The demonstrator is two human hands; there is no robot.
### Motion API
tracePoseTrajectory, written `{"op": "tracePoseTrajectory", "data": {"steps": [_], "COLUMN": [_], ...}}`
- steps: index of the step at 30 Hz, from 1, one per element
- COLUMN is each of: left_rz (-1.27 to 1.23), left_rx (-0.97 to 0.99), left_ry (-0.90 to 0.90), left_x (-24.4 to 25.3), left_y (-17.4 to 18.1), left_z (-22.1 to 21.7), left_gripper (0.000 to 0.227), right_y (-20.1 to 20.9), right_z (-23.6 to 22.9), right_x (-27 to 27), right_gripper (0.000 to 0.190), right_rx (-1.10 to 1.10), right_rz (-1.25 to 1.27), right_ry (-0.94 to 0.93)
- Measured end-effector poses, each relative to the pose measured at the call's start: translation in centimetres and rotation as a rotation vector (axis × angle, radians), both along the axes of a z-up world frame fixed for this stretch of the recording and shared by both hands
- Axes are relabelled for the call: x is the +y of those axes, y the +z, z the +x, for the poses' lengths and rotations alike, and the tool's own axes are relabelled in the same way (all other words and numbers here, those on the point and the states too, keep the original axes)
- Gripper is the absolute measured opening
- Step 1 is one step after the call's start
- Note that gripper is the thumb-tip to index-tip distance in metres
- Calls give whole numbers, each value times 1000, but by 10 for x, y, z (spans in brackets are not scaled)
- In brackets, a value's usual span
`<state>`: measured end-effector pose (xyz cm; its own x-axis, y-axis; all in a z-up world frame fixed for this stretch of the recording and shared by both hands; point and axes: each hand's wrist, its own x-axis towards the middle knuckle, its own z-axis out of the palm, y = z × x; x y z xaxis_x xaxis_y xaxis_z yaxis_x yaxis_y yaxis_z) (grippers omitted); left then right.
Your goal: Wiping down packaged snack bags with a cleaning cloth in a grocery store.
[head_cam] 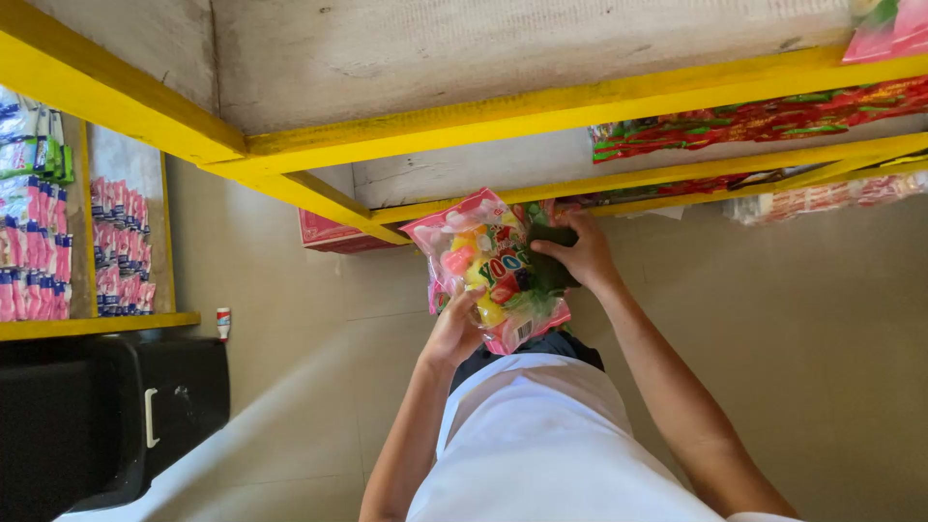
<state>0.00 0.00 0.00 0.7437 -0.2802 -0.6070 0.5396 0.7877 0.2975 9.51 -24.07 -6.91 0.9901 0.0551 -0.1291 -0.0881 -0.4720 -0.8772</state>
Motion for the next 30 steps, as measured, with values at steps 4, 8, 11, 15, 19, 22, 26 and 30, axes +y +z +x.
{"op": "tracePoseTrajectory", "data": {"steps": [4,8,11,15,19,22,26,30], "left_rz": [-16,-12,-6,7,19,36,153,230], "left_rx": [-34,-63,-104,-167,-180,-214,-215,-215], "left_ry": [21,42,33,19,22,3,21,7], "left_x": [1,3,3,0,-3,-3,-12,-19], "left_y": [-2,-14,-10,-7,-17,-38,-24,-48], "left_z": [0,-3,-3,-2,-2,-4,-11,-16], "left_gripper": [50,48,48,57,59,68,70,73], "right_y": [19,30,44,94,112,106,79,64], "right_z": [1,11,13,4,-48,-66,-74,-46], "right_x": [-5,-22,-25,8,53,74,83,94], "right_gripper": [53,53,48,41,38,36,56,67], "right_rx": [-159,-178,-257,-455,-386,-311,-362,-228], "right_rz": [-271,-582,-494,-240,-184,-88,-11,204], "right_ry": [5,-61,-138,-148,116,357,451,475]}}
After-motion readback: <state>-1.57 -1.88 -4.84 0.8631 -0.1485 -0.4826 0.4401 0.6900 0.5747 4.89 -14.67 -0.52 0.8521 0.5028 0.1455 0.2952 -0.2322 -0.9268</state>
